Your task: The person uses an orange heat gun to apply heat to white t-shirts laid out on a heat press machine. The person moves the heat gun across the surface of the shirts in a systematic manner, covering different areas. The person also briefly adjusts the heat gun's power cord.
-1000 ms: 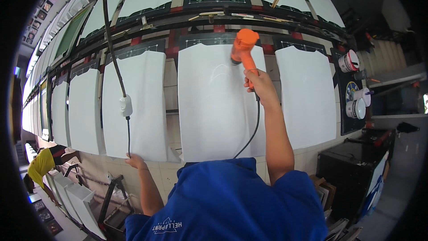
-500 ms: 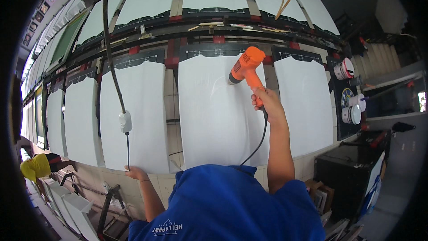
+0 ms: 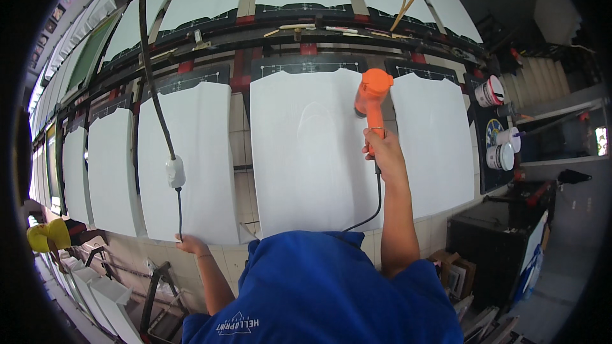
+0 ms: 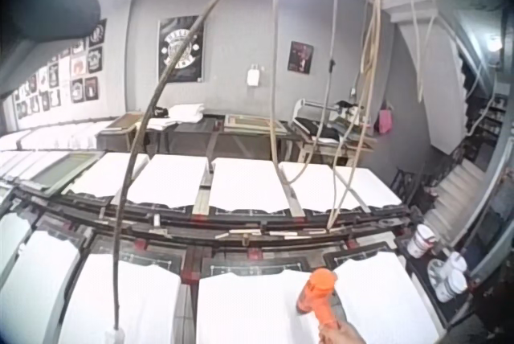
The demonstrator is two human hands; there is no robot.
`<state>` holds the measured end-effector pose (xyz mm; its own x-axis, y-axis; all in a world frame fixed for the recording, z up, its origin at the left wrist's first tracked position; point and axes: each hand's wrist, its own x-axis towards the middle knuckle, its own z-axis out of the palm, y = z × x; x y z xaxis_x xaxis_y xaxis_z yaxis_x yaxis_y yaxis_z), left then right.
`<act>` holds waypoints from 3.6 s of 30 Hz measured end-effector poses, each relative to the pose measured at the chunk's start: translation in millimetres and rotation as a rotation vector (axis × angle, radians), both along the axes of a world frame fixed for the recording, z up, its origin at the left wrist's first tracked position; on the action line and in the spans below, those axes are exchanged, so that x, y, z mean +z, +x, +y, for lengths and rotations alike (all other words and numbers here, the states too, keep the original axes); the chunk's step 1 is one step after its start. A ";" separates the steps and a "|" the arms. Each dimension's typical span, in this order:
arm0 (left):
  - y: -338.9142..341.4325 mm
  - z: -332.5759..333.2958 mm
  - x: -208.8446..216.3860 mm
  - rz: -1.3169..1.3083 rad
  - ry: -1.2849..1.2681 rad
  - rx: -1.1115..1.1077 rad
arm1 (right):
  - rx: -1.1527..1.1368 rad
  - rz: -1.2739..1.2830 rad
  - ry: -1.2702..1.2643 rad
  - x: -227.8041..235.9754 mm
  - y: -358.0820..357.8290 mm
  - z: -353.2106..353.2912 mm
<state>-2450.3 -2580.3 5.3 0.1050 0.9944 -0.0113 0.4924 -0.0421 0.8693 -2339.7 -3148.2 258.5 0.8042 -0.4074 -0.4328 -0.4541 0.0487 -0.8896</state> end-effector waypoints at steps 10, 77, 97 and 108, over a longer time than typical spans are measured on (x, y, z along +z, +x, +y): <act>-2.9 1.4 -0.6 0.009 0.003 0.011 | 0.050 0.022 0.008 5.1 -16.3 9.0; -3.8 -4.6 5.1 0.093 0.060 -0.009 | 0.650 0.160 0.302 14.8 -48.8 107.5; -3.8 -4.5 3.1 0.108 0.041 -0.017 | 0.122 0.080 0.083 2.9 -87.5 15.8; -7.9 15.5 -3.6 0.242 0.000 -0.045 | 0.240 0.034 0.261 12.3 -81.5 50.4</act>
